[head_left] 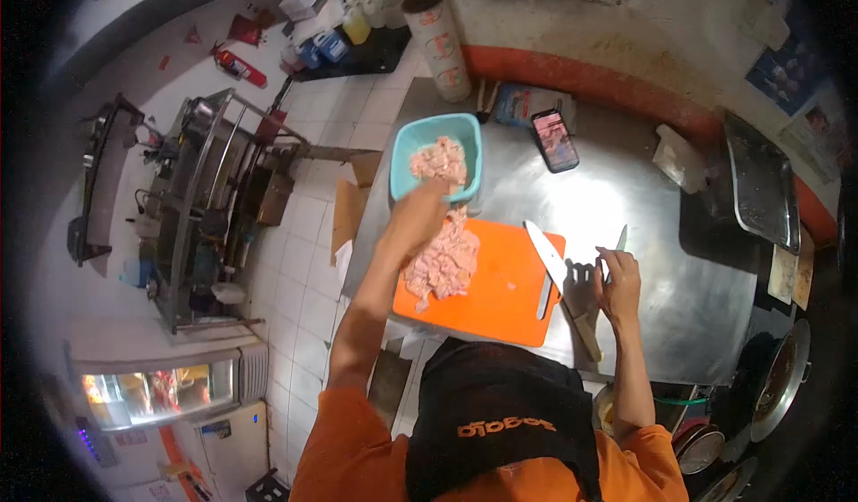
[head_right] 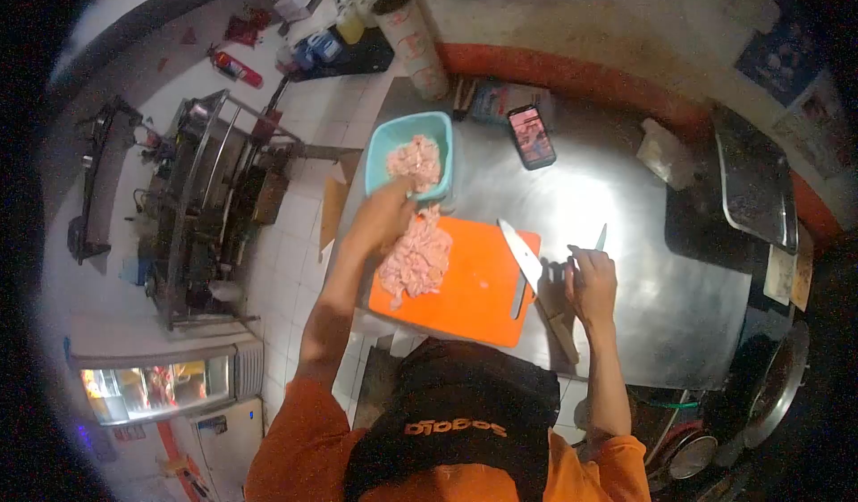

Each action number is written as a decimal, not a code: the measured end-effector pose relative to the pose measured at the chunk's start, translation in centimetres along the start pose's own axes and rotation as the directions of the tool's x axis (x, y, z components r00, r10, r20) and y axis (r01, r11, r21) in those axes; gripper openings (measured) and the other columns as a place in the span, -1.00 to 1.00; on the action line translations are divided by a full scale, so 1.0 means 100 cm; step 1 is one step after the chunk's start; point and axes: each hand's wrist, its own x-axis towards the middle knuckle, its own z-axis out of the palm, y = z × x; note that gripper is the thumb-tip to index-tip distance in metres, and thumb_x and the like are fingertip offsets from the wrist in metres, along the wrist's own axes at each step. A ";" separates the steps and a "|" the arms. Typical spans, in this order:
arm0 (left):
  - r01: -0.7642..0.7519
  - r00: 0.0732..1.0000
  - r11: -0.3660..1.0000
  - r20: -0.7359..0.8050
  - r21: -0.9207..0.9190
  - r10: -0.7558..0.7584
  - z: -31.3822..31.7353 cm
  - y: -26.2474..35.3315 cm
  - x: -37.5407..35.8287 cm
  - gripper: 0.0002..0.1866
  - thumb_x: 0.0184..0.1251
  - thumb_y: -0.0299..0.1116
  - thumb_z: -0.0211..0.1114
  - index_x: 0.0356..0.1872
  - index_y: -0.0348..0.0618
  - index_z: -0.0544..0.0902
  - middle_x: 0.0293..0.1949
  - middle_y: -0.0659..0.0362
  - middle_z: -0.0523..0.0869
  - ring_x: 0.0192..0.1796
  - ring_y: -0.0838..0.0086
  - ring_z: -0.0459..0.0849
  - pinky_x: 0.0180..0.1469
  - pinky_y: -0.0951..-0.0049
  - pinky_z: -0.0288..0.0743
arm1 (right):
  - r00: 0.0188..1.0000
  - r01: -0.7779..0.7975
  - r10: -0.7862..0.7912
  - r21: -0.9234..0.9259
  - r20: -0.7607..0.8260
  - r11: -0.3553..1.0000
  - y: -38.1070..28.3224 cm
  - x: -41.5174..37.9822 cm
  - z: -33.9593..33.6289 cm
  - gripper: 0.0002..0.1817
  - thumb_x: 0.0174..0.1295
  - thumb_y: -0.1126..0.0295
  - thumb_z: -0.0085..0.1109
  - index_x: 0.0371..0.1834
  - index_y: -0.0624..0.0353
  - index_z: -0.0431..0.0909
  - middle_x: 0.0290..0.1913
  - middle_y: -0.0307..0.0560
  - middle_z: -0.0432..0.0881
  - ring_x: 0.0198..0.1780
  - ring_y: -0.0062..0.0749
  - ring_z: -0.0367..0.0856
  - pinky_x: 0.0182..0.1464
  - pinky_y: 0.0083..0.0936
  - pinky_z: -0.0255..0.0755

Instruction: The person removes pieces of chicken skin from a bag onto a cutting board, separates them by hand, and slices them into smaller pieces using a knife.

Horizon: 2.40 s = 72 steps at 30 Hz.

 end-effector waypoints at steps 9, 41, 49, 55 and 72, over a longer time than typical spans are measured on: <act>-0.131 0.986 0.989 0.112 0.073 0.123 0.060 -0.053 -0.066 -0.69 0.22 -0.57 0.27 -0.02 -0.15 0.78 0.13 0.02 0.73 0.14 0.12 0.72 0.13 0.20 0.61 | 0.723 -0.132 -0.242 0.474 0.646 0.870 -0.043 0.042 0.018 -0.69 0.40 0.25 0.25 0.08 0.18 0.68 0.03 0.16 0.72 -0.02 0.09 0.73 0.08 -0.15 0.60; -0.180 0.960 0.983 -0.214 0.023 0.181 0.077 -0.046 -0.093 -0.60 0.18 -0.52 0.42 0.08 -0.06 0.73 0.17 0.10 0.69 0.38 0.13 0.53 0.34 0.14 0.47 | 0.707 -0.154 -0.138 0.341 0.693 0.927 -0.091 -0.015 0.079 -0.63 0.35 0.27 0.36 0.12 0.24 0.66 -0.11 0.18 0.74 -0.05 0.14 0.75 -0.01 -0.11 0.62; -0.254 0.960 0.967 0.126 0.016 0.250 0.077 -0.060 -0.065 -0.65 0.15 -0.49 0.36 -0.01 -0.01 0.82 0.07 0.08 0.78 0.11 0.16 0.69 0.20 0.22 0.56 | 0.814 -0.145 -0.122 0.401 0.568 0.904 -0.095 -0.004 0.051 -0.62 0.31 0.48 0.33 0.18 0.27 0.58 -0.08 0.20 0.76 -0.03 0.09 0.78 0.03 -0.18 0.65; -0.038 0.990 0.973 0.123 -0.228 0.068 0.013 -0.019 -0.077 -0.74 0.21 -0.49 0.34 -0.08 -0.15 0.83 -0.07 0.03 0.85 -0.10 0.20 0.82 0.00 0.28 0.68 | 0.794 -0.304 -0.105 0.541 0.598 0.784 -0.117 0.025 0.032 -0.63 0.36 0.52 0.25 0.23 0.28 0.56 -0.07 0.17 0.79 -0.03 -0.05 0.83 0.04 -0.26 0.67; 0.174 0.943 0.923 -0.212 -0.343 -0.256 0.093 -0.039 -0.174 -0.73 0.11 -0.56 0.40 -0.12 -0.15 0.80 -0.07 0.03 0.77 -0.06 0.15 0.73 0.03 0.25 0.62 | 0.154 -0.362 -0.362 0.394 0.919 0.845 -0.078 -0.003 -0.055 -0.21 0.55 -0.21 -0.03 0.65 0.08 0.20 0.32 0.18 0.64 0.28 0.09 0.66 0.37 -0.17 0.46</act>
